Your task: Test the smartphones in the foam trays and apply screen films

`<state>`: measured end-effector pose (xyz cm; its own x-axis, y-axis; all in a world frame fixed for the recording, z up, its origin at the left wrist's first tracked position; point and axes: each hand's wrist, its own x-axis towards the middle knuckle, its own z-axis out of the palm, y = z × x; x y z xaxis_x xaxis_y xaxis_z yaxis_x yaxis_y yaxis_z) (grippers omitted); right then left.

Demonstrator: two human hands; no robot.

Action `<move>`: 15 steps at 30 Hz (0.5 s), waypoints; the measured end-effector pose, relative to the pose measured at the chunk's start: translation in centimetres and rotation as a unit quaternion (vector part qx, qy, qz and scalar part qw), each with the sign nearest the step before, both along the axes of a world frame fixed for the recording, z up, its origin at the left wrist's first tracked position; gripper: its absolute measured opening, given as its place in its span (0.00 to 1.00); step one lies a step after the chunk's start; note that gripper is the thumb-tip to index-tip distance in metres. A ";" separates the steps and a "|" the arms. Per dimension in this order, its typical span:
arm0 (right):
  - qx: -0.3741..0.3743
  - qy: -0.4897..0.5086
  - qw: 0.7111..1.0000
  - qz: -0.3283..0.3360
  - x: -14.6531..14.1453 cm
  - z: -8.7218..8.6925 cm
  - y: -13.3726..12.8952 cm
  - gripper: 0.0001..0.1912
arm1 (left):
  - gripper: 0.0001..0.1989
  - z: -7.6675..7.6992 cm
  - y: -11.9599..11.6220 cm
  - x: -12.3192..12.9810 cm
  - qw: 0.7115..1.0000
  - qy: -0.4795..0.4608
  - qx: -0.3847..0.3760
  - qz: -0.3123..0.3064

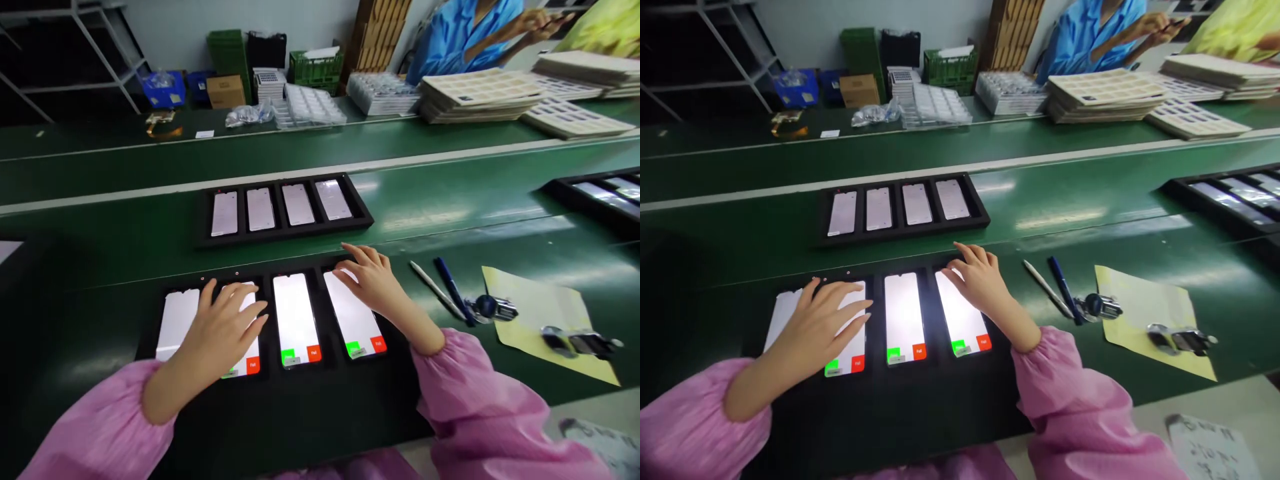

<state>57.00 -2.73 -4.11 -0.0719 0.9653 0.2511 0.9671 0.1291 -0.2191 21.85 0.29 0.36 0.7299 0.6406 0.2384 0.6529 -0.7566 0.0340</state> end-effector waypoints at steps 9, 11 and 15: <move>-0.020 -0.009 1.000 0.006 -0.5 1.3 0.4 0.15 | 0.16 -2.6 4.0 6.4 0.995 0.021 -0.059 0.081; -0.020 0.024 0.999 0.010 -0.2 0.6 1.3 0.13 | 0.16 -2.5 4.4 6.5 0.995 0.024 -0.062 0.080; -0.008 0.101 0.995 0.022 0.8 -0.7 1.8 0.06 | 0.16 -1.2 4.1 7.1 0.996 0.035 -0.042 0.068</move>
<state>57.81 -0.97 -4.77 -0.0634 0.9661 0.2501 0.8965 0.1652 -0.4111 28.90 4.40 -0.86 0.6485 0.7498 0.1316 0.7517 -0.6580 0.0447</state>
